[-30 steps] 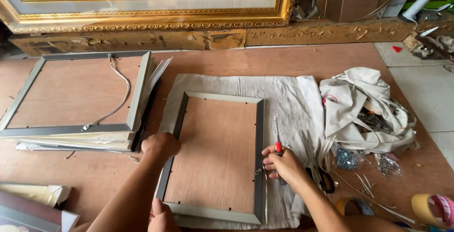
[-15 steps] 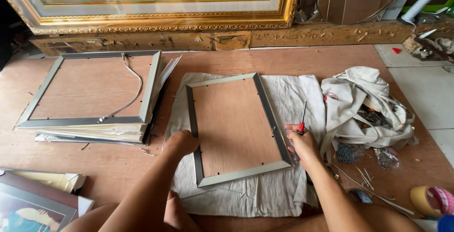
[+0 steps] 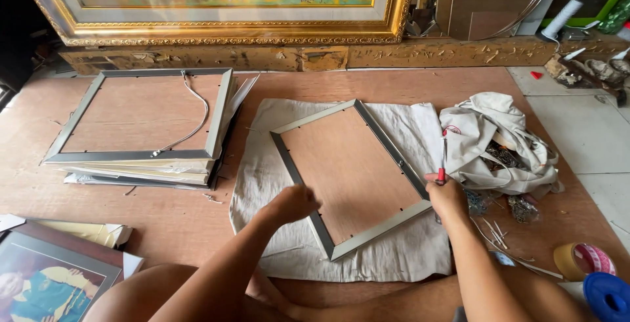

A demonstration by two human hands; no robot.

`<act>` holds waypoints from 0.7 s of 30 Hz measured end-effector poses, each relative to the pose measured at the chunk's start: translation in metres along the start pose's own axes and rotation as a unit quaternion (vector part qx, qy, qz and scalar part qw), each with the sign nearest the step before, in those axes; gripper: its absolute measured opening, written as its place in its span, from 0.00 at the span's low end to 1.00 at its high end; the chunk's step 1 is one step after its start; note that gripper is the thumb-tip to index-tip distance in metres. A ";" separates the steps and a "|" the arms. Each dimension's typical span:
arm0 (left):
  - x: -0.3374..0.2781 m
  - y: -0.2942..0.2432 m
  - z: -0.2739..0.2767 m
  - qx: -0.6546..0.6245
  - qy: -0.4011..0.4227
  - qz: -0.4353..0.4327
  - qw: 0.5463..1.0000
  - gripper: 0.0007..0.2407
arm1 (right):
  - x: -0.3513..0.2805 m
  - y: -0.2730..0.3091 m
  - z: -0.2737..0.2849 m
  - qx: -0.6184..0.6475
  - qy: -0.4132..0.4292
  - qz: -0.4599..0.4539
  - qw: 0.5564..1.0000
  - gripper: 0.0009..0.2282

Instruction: The person sits on the floor and assembles a picture frame by screwing metal corner brackets onto the frame's back. They use a screwdriver to tighten the screws at each corner, securing the frame structure.

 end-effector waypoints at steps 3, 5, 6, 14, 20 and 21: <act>-0.043 -0.079 0.000 -0.274 0.032 0.014 0.961 0.19 | -0.021 0.042 -0.005 0.000 -0.002 0.063 0.998 0.12; -0.076 -0.112 0.005 -0.357 0.072 0.004 0.932 0.20 | -0.034 0.066 -0.023 0.057 0.018 0.095 0.994 0.10; -0.095 -0.129 0.006 -0.434 0.111 -0.004 0.894 0.22 | -0.042 0.078 -0.033 0.114 0.040 0.124 0.985 0.09; -0.079 -0.109 -0.002 -0.552 0.129 0.066 0.821 0.32 | -0.130 0.150 -0.068 0.125 0.101 0.248 0.955 0.07; -0.051 -0.103 -0.013 -0.559 0.146 0.058 0.814 0.37 | -0.113 0.138 -0.091 0.102 0.131 0.297 0.940 0.06; -0.045 -0.101 -0.016 -0.550 0.151 0.057 0.819 0.38 | -0.111 0.137 -0.092 0.101 0.142 0.288 0.942 0.07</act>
Point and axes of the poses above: each hand's wrist, its own x-axis towards the middle knuckle, its own z-axis out of the back of the hand, y = z × x, the point moved 5 cm from there along x, towards the middle knuckle, and after that the axes turned 4 degrees about x, right-handed, at the moved point
